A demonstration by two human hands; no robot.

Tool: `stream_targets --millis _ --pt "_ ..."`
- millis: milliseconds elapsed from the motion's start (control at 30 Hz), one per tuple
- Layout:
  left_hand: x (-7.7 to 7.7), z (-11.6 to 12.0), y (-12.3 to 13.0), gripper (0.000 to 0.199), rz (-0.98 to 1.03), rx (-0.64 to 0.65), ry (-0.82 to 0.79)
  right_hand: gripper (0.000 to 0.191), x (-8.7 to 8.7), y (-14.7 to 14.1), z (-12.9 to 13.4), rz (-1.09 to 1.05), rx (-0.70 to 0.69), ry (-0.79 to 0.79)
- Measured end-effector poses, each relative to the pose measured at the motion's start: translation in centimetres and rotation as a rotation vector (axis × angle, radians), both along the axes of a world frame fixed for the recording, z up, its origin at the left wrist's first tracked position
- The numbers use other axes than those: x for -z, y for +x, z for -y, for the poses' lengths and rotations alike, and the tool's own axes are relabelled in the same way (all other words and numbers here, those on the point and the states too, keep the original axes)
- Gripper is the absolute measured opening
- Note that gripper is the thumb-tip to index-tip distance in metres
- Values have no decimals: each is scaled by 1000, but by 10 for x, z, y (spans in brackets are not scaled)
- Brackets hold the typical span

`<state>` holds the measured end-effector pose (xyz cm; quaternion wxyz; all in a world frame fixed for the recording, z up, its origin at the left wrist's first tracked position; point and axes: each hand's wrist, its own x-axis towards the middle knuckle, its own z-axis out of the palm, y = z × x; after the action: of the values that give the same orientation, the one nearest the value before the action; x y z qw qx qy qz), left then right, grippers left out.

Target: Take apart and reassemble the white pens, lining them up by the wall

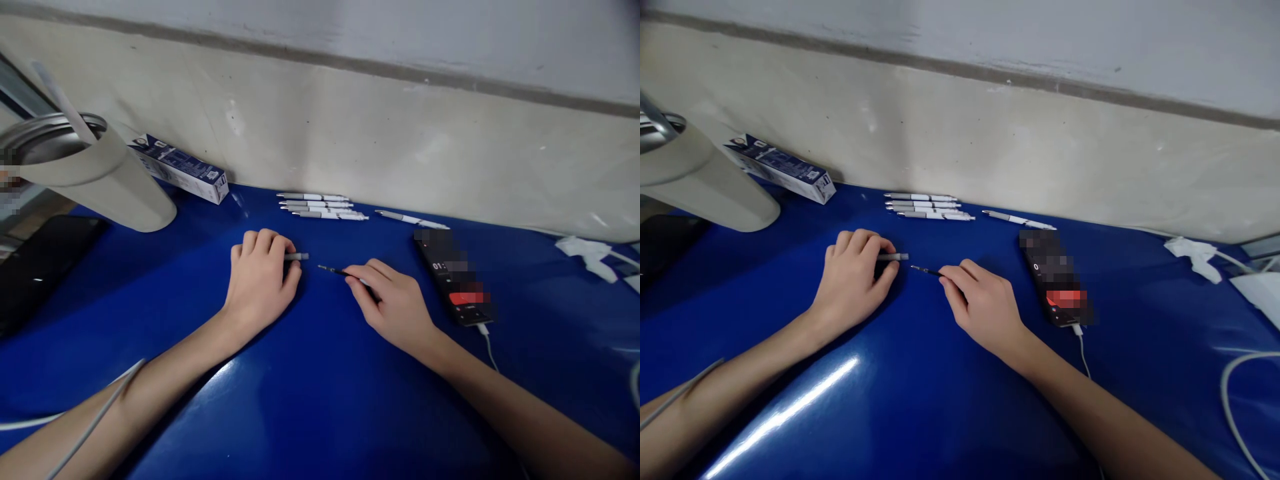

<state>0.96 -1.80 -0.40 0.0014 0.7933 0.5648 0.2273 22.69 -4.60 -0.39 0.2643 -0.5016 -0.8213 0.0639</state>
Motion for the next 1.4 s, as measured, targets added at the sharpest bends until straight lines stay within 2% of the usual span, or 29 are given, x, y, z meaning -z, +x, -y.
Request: stream_targets --millis 67,233,533,967,1400 --pt "1 -1 0 9 16 53 -33 23 0 0 0 -14 19 -1" --pt "-3 0 2 12 77 183 -100 22 0 0 1 -33 88 1" --pt "-1 -2 1 13 145 203 -113 21 -1 0 -1 -11 41 6" --pt "-2 -1 2 13 135 204 -124 19 0 1 -1 14 76 -2" --pt "-5 1 2 16 107 306 -99 20 3 0 0 62 24 31"
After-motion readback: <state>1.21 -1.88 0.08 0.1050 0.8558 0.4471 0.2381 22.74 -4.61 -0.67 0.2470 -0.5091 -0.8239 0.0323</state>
